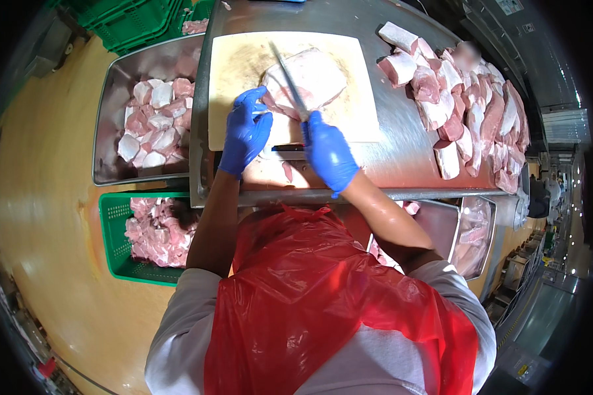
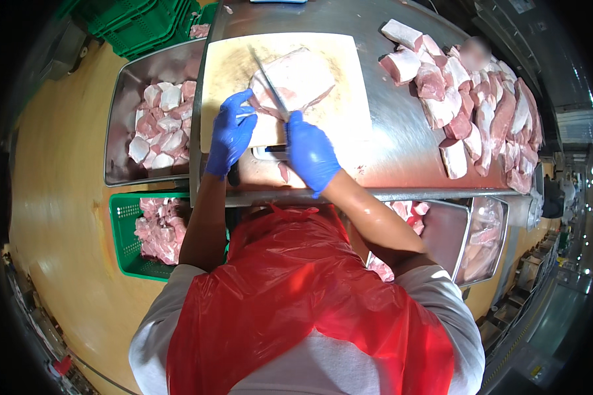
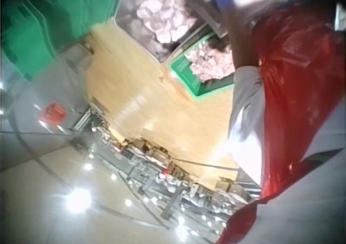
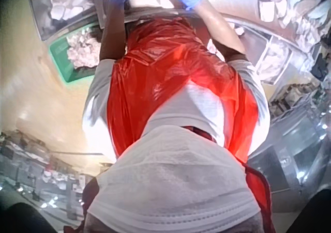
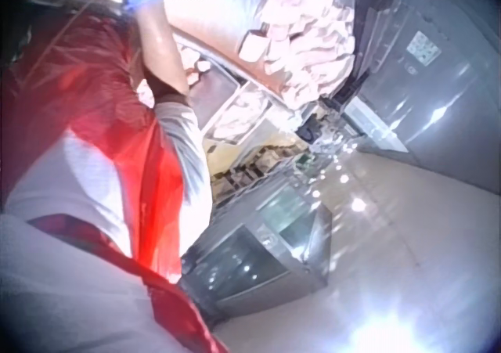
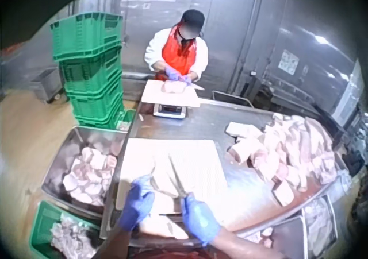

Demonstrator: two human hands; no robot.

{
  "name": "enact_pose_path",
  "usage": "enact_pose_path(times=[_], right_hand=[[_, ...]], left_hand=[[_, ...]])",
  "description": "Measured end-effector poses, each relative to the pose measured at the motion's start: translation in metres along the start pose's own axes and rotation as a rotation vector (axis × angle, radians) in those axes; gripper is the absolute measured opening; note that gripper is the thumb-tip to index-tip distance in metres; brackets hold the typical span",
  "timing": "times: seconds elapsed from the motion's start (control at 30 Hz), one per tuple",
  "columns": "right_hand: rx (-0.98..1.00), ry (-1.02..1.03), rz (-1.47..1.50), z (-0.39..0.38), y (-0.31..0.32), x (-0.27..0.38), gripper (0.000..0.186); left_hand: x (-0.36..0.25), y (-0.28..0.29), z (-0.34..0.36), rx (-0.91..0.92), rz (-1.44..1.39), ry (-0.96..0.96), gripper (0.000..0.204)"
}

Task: The person cuts large pieces of raw meat into smaller chunks using a knife on a cutting board. The cut pieces are placed into a green basket and a metal tray. The person wears blue gloves and a red apron while working at a stainless steel table.

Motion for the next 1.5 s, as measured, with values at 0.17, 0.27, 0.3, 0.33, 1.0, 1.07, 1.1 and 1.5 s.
enact_pose_path(times=[0.17, 0.27, 0.3, 0.33, 1.0, 1.07, 1.1, 1.5], right_hand=[[0.137, -0.136, -0.142, 0.036, -0.024, 0.022, 0.032], [0.278, -0.125, -0.235, 0.037, -0.033, 0.022, 0.029], [0.261, -0.093, -0.22, 0.03, -0.03, 0.021, 0.026], [0.248, -0.058, -0.208, 0.014, -0.026, 0.018, 0.023], [0.121, -0.027, -0.096, 0.045, -0.003, 0.031, 0.023], [0.177, -0.098, -0.09, 0.068, -0.016, 0.041, 0.022], [0.207, -0.132, -0.09, 0.071, -0.02, 0.041, 0.023], [0.393, -0.163, -0.18, -0.114, 0.055, -0.045, 0.019]], left_hand=[[0.039, 0.033, -0.012, -0.174, 0.026, 0.384, 0.014], [0.048, 0.041, -0.016, -0.101, -0.131, 0.519, 0.017], [0.047, 0.046, -0.014, -0.12, -0.075, 0.487, 0.016], [0.049, 0.052, -0.016, -0.158, -0.071, 0.502, 0.016], [0.065, 0.002, 0.029, -0.141, -0.232, 0.492, 0.014], [0.062, 0.003, 0.03, -0.171, -0.121, 0.421, 0.016], [0.06, 0.004, 0.029, -0.189, -0.068, 0.387, 0.017], [0.046, 0.191, -0.065, 0.287, 0.225, 0.616, 0.026]])
Point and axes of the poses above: each hand's wrist, its own z-axis towards the middle knuckle, its own y-axis out of the back of the hand, x = y × z, the point moved 9 cm from there along z, towards the middle knuckle, and after that the axes turned 4 degrees about -x, right-handed, at the moved point
